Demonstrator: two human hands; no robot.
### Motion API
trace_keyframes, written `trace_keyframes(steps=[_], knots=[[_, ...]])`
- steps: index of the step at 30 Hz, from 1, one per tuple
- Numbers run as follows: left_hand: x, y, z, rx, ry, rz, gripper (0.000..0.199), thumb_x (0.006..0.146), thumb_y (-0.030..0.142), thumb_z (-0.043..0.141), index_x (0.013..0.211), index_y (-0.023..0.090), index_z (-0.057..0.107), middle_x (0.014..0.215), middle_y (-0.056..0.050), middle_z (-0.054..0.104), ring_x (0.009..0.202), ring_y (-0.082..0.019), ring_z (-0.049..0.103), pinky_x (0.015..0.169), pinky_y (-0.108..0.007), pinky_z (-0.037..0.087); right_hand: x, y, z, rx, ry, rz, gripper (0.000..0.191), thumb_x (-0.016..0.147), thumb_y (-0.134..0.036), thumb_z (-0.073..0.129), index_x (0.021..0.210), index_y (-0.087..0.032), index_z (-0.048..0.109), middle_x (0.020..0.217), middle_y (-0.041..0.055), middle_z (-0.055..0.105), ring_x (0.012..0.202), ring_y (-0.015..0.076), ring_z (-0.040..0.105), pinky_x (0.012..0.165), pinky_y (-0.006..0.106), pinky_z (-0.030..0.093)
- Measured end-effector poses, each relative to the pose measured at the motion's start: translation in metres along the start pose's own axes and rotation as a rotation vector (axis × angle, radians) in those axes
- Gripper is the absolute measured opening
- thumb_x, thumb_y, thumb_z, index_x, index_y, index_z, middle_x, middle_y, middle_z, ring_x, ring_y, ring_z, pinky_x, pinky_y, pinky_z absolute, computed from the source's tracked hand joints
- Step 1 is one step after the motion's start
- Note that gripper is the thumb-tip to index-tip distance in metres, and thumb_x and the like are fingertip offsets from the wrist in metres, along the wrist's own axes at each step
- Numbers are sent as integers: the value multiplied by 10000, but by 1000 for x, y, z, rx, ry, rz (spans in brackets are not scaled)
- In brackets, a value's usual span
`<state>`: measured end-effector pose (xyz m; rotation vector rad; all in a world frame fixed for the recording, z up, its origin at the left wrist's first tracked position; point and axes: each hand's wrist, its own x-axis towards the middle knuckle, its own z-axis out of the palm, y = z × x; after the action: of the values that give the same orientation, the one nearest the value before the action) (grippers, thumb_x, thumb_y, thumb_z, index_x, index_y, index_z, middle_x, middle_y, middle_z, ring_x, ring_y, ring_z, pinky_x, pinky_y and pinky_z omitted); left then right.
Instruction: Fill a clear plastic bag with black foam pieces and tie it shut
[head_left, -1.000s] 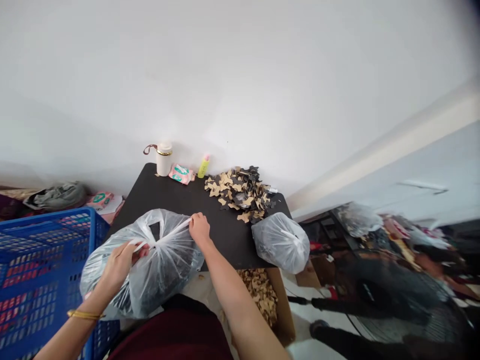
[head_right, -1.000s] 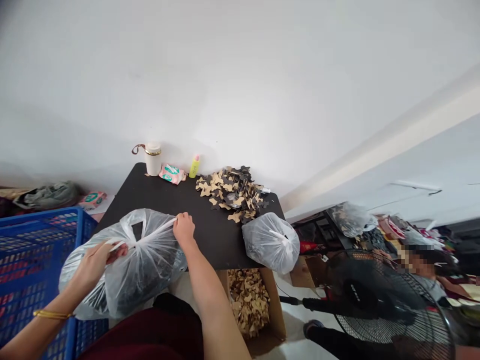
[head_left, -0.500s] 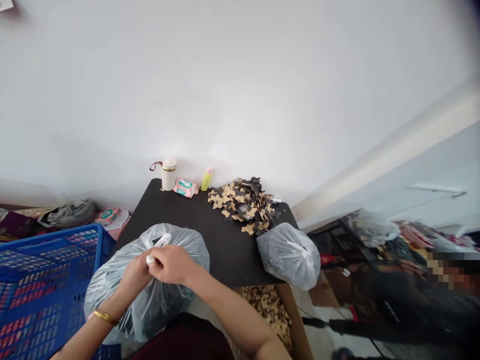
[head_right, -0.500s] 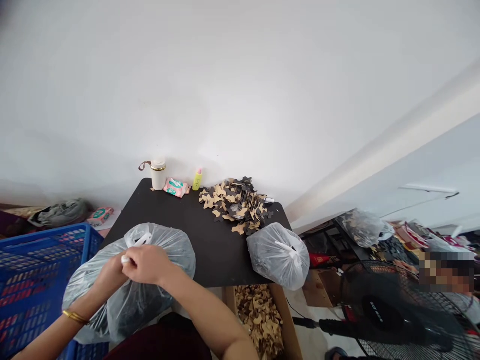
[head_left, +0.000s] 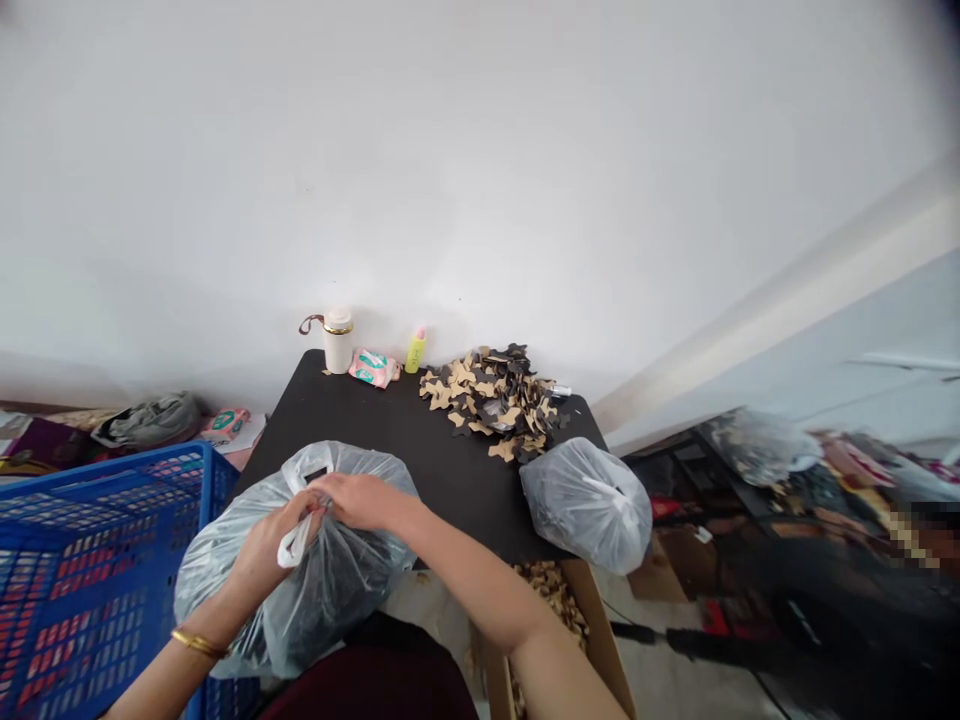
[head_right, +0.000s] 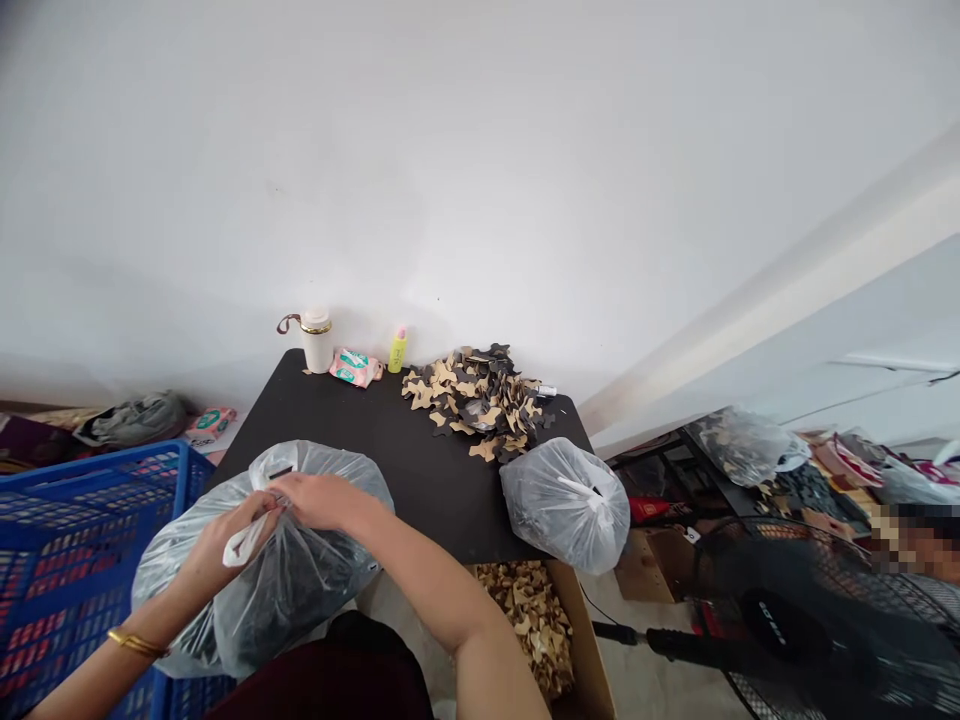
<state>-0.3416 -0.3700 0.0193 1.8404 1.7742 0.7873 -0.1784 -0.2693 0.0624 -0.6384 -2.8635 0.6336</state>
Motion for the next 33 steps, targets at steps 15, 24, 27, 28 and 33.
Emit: trace_keyframes(steps=[15,24,27,28,33], knots=[[5,-7,-9,-722,-100,-354,342,686,422,697,907,186,587,832,-30,655,806,-219,628,725,-308,510,-40,-43,29,-188,-1,186,213,965,-330,473,966,-217,652,919,20,698,676,164,635,536,241,432],[-2,-7,-1,-184,47,27,141,883,283,467,915,197,573,868,-56,641,819,-221,605,747,-333,474,-27,-2,6,156,139,202,227,986,-295,473,1075,-229,670,1134,22,699,1038,161,625,926,274,447],[6,-4,-6,51,37,242,211,869,113,422,964,191,593,939,-82,646,903,-240,589,807,-360,445,3,14,10,322,71,190,254,963,-161,473,1132,-203,656,1097,29,717,1061,152,607,990,285,397],[10,-2,-7,142,33,282,238,861,84,427,989,190,599,953,-89,649,911,-249,582,814,-373,434,13,18,14,361,24,190,249,944,-128,486,1096,-195,671,1038,26,728,1019,149,620,958,272,410],[31,0,-5,361,92,278,178,913,116,461,1003,158,610,954,-115,636,883,-277,560,784,-404,402,32,39,28,448,-115,206,266,963,-145,434,924,-159,698,838,15,712,790,137,636,734,234,452]])
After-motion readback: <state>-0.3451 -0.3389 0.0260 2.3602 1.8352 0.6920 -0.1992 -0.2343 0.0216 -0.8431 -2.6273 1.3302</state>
